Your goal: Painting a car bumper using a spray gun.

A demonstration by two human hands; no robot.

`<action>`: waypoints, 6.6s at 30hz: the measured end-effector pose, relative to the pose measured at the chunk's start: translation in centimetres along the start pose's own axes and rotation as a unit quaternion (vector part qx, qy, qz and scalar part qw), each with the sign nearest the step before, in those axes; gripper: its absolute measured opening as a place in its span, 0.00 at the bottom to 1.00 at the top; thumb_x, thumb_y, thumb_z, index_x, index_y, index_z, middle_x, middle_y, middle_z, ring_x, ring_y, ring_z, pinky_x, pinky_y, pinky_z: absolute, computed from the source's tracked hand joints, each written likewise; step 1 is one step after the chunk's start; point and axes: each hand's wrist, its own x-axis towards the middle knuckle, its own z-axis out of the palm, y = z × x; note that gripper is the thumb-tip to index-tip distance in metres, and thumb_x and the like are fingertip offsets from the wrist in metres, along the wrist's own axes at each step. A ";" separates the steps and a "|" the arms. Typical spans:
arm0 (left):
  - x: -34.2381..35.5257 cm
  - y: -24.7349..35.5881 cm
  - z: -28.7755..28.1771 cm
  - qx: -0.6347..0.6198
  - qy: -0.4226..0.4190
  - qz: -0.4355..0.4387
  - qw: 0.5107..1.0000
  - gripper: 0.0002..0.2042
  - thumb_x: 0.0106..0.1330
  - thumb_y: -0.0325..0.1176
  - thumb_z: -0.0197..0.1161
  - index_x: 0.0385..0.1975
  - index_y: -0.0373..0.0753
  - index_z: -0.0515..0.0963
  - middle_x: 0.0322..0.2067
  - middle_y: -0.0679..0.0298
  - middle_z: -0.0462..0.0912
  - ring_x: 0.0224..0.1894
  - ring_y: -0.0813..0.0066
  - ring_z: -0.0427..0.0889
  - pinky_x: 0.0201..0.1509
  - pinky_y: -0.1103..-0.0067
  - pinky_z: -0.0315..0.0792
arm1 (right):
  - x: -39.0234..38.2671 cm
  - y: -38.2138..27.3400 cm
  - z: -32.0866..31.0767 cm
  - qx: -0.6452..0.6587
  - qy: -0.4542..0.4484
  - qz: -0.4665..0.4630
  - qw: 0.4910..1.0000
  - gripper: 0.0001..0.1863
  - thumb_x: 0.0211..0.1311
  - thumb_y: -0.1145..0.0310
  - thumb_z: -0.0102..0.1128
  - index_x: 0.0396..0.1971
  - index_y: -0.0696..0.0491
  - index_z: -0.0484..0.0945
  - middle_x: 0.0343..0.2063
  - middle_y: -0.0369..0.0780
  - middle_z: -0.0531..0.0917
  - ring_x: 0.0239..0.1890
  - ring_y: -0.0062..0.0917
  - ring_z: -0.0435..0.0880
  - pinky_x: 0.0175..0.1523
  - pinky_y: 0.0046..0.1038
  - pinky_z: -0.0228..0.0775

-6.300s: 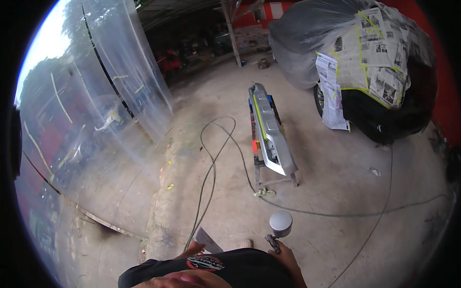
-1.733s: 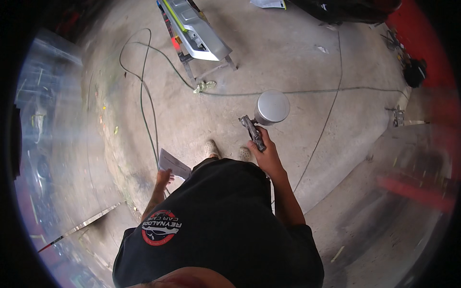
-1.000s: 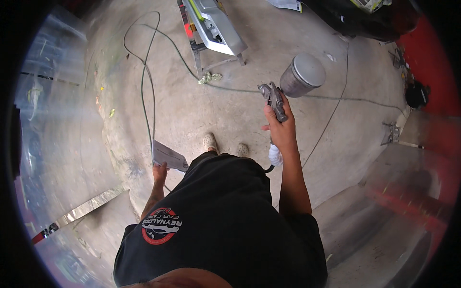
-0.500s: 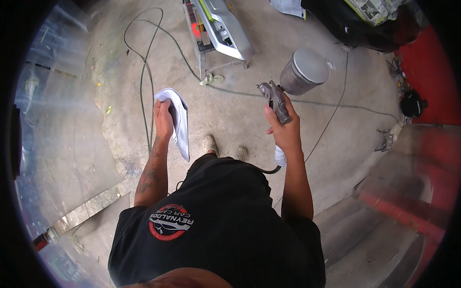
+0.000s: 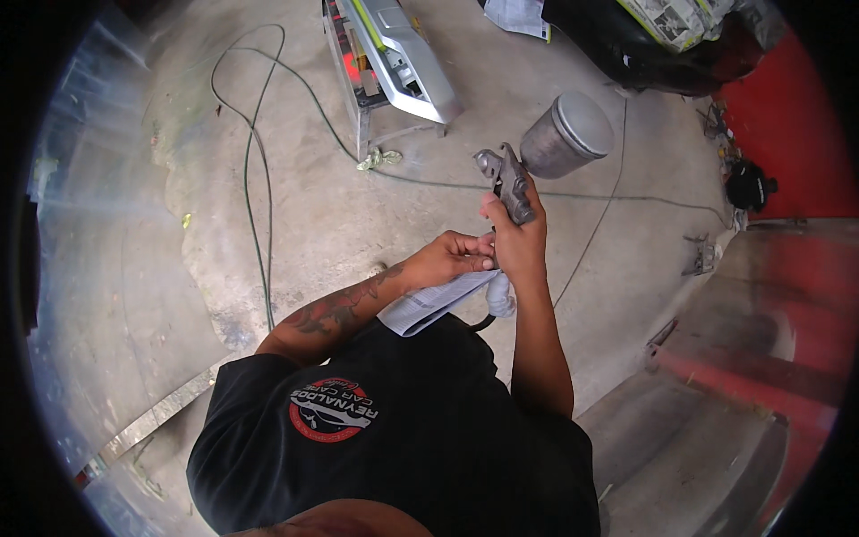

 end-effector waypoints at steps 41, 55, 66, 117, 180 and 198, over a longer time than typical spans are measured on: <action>-0.4 -0.8 -1.2 0.043 0.002 -0.019 0.999 0.08 0.69 0.28 0.58 0.42 0.31 0.79 0.34 0.73 0.80 0.38 0.89 0.73 0.45 0.85 0.69 | 1.0 0.2 2.3 -0.071 0.007 0.006 0.997 0.26 0.60 0.71 0.59 0.59 0.53 0.67 0.32 0.35 0.79 0.30 0.16 0.79 0.19 0.18 0.69; -1.1 -0.3 -1.2 0.039 0.008 -0.019 0.999 0.09 0.66 0.30 0.63 0.40 0.32 0.81 0.33 0.70 0.82 0.37 0.85 0.74 0.47 0.83 0.69 | 0.7 -0.3 2.7 -0.051 -0.032 0.006 0.998 0.25 0.58 0.73 0.59 0.58 0.55 0.69 0.31 0.36 0.79 0.29 0.18 0.81 0.20 0.19 0.70; -0.6 -1.2 -1.3 0.096 0.011 -0.021 0.995 0.09 0.67 0.27 0.61 0.42 0.31 0.80 0.34 0.71 0.82 0.37 0.88 0.74 0.45 0.85 0.69 | 0.9 -0.2 2.8 -0.087 0.010 0.019 0.996 0.16 0.58 0.73 0.60 0.47 0.54 0.72 0.32 0.36 0.79 0.30 0.19 0.81 0.20 0.20 0.69; 0.3 3.4 -1.4 0.119 0.091 0.030 0.988 0.11 0.65 0.32 0.63 0.45 0.36 0.81 0.35 0.68 0.85 0.38 0.84 0.78 0.46 0.83 0.71 | 0.7 -5.0 1.2 -0.137 -0.009 -0.014 0.990 0.13 0.55 0.73 0.61 0.41 0.54 0.73 0.30 0.36 0.81 0.29 0.20 0.82 0.22 0.21 0.69; -38.0 -9.0 -24.9 0.003 0.861 -0.162 0.482 0.18 0.67 0.42 0.57 0.39 0.30 0.82 0.28 0.63 0.83 0.29 0.79 0.75 0.35 0.77 0.70 | 36.1 -15.7 35.8 -0.317 -0.131 -0.246 0.907 0.26 0.48 0.70 0.58 0.52 0.50 0.75 0.28 0.42 0.84 0.26 0.24 0.84 0.31 0.28 0.75; -40.2 -6.6 -28.6 0.043 0.833 -0.181 0.521 0.17 0.66 0.41 0.59 0.38 0.29 0.82 0.29 0.61 0.84 0.31 0.76 0.77 0.38 0.77 0.71 | 30.3 -16.6 35.2 -0.318 -0.099 -0.199 0.922 0.27 0.51 0.72 0.57 0.56 0.48 0.73 0.25 0.37 0.81 0.21 0.21 0.79 0.23 0.24 0.71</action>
